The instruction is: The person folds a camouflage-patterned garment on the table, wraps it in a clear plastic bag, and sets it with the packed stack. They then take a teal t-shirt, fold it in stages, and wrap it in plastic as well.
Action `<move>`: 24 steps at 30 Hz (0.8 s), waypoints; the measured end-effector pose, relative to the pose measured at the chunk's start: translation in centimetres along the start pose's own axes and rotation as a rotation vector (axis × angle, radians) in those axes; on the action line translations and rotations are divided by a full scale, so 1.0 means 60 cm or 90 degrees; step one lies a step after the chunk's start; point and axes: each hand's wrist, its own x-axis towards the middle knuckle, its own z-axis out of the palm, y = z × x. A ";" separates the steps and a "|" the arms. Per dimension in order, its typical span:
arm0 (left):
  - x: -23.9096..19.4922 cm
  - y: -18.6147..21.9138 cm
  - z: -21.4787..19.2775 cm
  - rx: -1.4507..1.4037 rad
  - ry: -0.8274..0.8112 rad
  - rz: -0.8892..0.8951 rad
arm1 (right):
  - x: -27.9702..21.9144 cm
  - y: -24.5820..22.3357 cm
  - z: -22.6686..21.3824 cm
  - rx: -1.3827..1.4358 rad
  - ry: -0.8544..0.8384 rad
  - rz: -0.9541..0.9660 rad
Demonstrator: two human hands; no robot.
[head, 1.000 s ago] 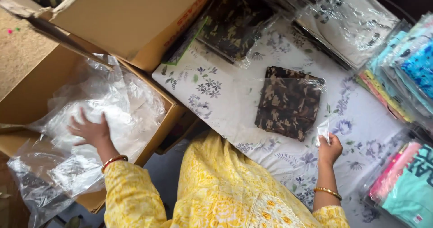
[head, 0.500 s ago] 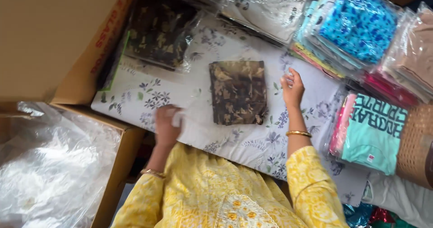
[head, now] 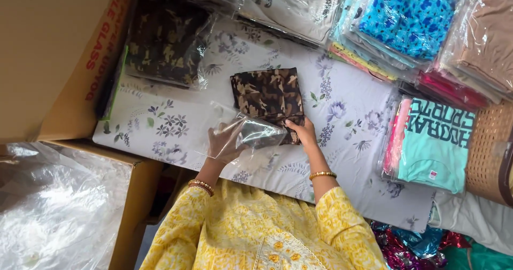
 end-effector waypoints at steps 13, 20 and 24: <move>0.047 -0.049 0.041 0.076 -0.324 -0.258 | 0.067 0.041 -0.091 0.018 -0.114 -0.028; 0.033 -0.061 0.106 -0.072 -0.056 -0.135 | -0.064 -0.093 -0.123 -0.653 0.082 -0.147; 0.048 -0.070 0.134 -0.190 -0.009 0.019 | -0.093 0.018 -0.067 -0.761 0.147 -0.400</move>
